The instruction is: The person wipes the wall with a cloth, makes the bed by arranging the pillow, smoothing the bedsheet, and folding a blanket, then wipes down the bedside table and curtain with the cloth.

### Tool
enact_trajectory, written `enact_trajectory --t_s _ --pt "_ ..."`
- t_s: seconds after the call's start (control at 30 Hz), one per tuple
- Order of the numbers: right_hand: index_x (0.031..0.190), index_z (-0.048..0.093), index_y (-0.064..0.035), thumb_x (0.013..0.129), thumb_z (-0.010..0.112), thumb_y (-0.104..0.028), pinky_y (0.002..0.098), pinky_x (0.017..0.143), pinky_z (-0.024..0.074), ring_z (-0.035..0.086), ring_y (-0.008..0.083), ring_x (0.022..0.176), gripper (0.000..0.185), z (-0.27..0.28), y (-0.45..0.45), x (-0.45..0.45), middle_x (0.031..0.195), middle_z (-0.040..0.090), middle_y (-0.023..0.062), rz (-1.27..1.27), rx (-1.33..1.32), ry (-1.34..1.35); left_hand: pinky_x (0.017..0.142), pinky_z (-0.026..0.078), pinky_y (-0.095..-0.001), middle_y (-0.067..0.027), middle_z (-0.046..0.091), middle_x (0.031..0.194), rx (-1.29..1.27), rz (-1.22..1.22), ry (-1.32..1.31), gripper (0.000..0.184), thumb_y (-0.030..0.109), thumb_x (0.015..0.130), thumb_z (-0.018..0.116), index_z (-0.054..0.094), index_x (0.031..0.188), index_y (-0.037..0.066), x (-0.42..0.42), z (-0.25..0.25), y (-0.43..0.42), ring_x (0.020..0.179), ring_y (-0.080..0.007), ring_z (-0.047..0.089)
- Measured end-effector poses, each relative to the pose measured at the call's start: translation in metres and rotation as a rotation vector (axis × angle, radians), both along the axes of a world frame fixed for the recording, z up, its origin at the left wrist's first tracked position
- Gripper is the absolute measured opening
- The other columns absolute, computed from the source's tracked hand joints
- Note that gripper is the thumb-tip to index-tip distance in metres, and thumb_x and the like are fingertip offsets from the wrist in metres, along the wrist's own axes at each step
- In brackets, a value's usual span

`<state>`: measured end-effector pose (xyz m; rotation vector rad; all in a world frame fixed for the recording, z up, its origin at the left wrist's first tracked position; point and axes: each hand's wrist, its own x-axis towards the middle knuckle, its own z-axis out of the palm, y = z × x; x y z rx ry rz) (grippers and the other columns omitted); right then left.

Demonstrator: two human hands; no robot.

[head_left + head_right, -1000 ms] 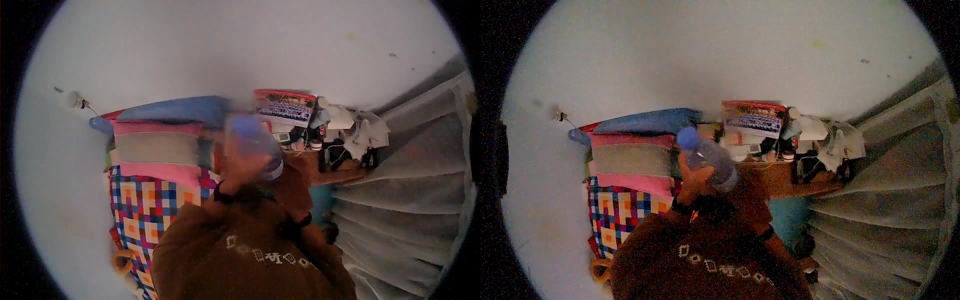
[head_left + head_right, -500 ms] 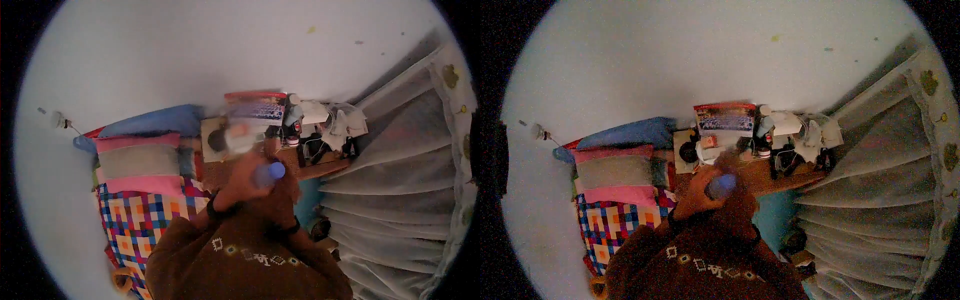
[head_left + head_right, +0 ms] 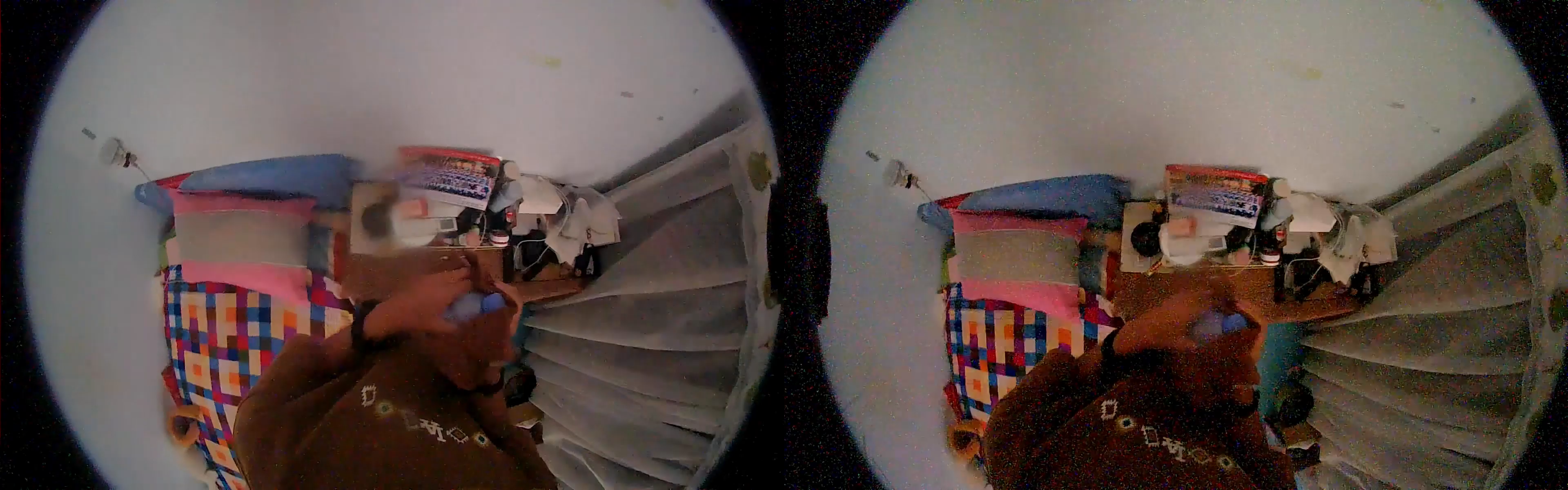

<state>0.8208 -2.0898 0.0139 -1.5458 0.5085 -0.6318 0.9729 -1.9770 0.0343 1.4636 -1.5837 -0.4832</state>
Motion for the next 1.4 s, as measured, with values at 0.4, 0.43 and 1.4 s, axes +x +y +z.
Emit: enact_trajectory --t_s 0.4,0.43,1.4 --pt "0.097 0.056 -0.0024 0.083 0.06 -0.013 0.0348 0.078 0.0468 0.057 0.0257 0.093 0.019 0.044 0.011 0.024 0.102 0.058 0.0147 0.078 -0.48 -0.27 0.094 0.041 -0.0354 -0.012 0.053 0.116 0.037 -0.047 0.34 0.048 0.016 0.074 0.06 0.051 0.12 0.005 0.009 0.038 0.011 0.111 -0.0263 0.051" --pt "0.101 0.055 -0.003 0.084 0.059 -0.015 0.0357 0.079 0.0472 0.057 0.0262 0.094 0.021 0.031 0.015 0.027 0.104 0.058 0.0143 0.022 -0.425 -0.31 0.094 0.041 -0.0357 -0.0119 0.053 0.115 0.025 0.015 0.27 0.045 0.015 0.075 0.058 0.052 0.119 0.005 0.011 0.031 0.008 0.11 -0.0271 0.051" --pt "0.145 0.023 -0.0115 0.098 0.043 -0.029 0.0383 0.112 0.0218 0.031 0.0265 0.132 0.054 -0.071 -0.027 -0.009 0.147 0.029 0.0087 -0.16 0.503 0.125 0.081 0.048 -0.0398 -0.0159 0.06 0.095 -0.065 1.24 -0.04 0.048 0.026 0.068 0.079 0.055 0.102 0.002 0.146 -0.066 0.039 0.089 -0.0318 0.059"
